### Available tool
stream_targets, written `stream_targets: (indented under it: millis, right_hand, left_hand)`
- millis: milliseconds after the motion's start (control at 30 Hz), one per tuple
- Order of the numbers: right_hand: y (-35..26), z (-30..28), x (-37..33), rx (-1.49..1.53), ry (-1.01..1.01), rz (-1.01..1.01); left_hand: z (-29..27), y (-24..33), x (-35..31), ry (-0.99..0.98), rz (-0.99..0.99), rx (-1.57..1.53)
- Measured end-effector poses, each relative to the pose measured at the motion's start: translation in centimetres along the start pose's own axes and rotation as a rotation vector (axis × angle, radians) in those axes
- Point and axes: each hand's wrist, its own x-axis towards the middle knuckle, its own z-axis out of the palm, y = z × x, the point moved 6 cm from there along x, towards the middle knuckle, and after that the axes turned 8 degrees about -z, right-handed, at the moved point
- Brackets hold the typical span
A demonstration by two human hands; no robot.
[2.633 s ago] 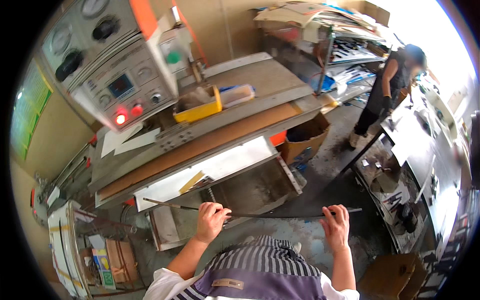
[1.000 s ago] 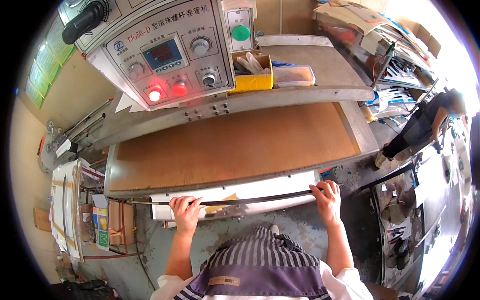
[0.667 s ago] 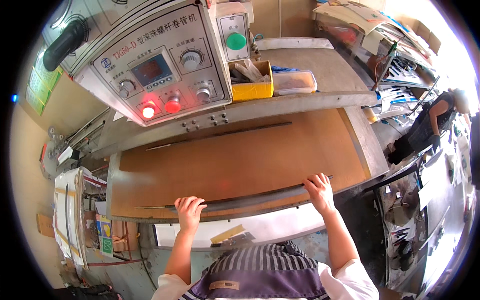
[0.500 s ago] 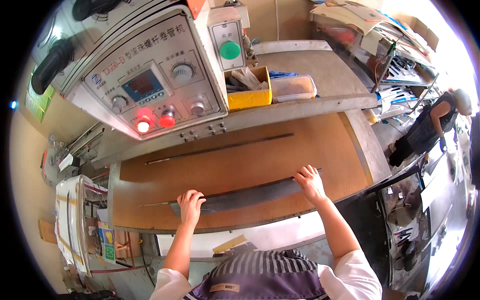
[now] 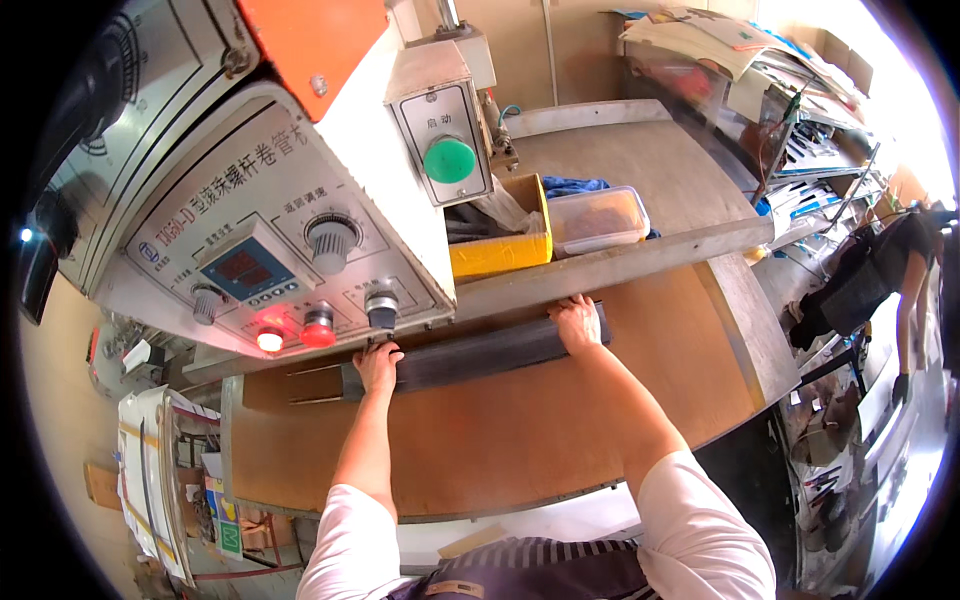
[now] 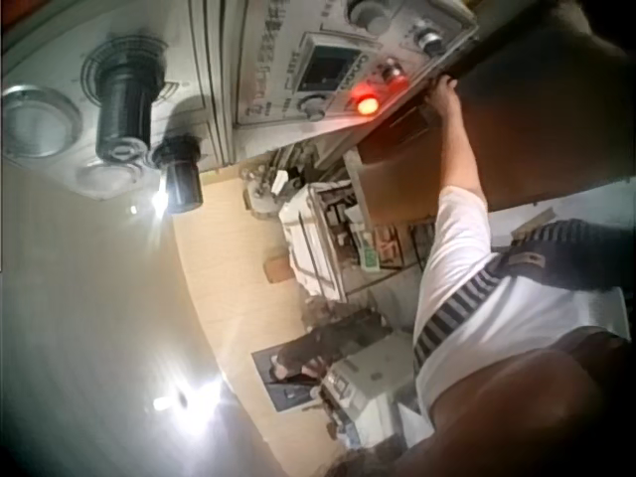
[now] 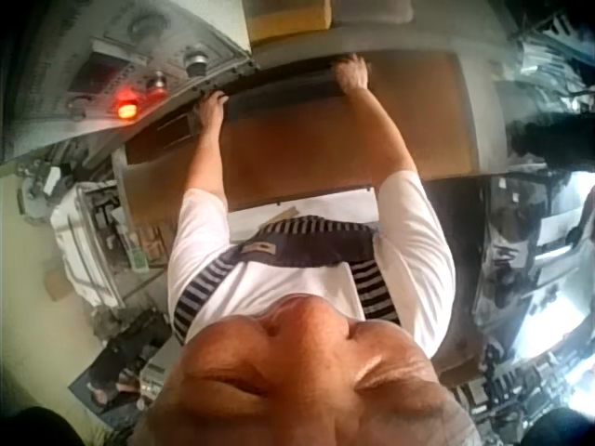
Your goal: The person repeatedly feeds thin metal strips into a bending machine, presses a button to activate the rollers, and removes the bent strips. They place the finished pieces on a nearby table where another person is working.
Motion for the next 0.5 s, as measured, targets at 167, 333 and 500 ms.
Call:
stream_targets:
  millis: [167, 333, 500]
  right_hand:
    - [0.6, 3.5, 0.6, 0.045, -0.109, 0.125]
    - [-4.1, -1.8, -3.8, 0.132, 0.100, 0.113]
    - [-8.8, -7.3, -14.0, 0.168, 0.023, -0.002]
  left_hand:
    - [2.9, -0.5, 1.3, -0.070, -0.148, 0.022]
    - [1.5, -0.4, -4.3, 0.002, -0.117, 0.021]
    - [-2.0, -0.5, -16.5, -0.122, -0.069, 0.031]
